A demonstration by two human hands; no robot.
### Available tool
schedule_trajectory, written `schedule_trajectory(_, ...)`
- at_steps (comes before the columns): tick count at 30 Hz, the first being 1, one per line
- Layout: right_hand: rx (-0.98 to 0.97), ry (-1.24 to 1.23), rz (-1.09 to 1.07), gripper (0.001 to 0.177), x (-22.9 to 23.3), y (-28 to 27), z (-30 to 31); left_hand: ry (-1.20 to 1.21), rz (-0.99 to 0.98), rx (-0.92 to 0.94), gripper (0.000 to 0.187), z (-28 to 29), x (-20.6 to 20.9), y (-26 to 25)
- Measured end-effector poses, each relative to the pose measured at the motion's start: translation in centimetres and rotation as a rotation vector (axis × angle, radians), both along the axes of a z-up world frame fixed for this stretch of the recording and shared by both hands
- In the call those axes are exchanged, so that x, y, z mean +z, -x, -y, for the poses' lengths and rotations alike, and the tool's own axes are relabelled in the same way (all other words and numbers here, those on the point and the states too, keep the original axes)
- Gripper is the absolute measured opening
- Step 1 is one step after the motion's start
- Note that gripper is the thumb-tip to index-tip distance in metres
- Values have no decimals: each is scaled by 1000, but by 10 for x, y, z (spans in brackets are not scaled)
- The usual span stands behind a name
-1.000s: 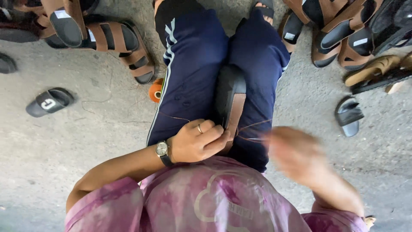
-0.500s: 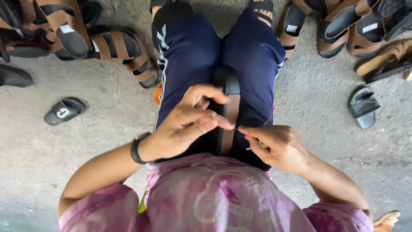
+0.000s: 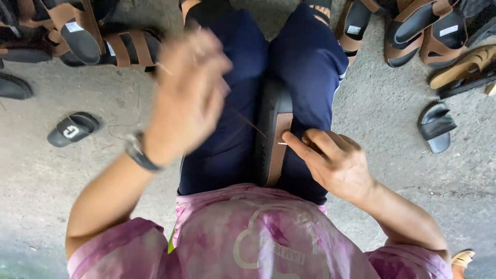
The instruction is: The person is hand-stitching the sole of a brown sandal using a needle and thread while sitting on the floor.
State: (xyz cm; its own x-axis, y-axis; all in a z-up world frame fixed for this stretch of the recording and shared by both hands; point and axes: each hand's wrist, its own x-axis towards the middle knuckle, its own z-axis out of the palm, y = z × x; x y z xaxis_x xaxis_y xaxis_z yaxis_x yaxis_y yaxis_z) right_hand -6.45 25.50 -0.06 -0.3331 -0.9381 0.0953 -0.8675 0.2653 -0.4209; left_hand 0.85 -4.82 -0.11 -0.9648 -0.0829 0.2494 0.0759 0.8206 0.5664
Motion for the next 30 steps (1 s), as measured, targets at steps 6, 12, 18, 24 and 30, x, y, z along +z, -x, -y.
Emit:
schedule_trajectory(6,-2,-53,-123,40,12,0,8,-213,151,-266,52,-54,-15,-43)
schedule_trajectory(12,49,-172,-329,58,15,-5,13,-306,116,-287,49,-59,-30,-39)
schedule_trajectory(18,36,14,-272,20,-27,-25,16,-368,-99,-169,43,-66,-36,-38)
schedule_trajectory(24,-36,-68,-158,25,-10,-22,12,-986,13,-36,38,-70,-11,-62)
schedule_trajectory(30,-95,140,-133,30,-9,-20,15,-921,90,-35,8,-76,-36,-51)
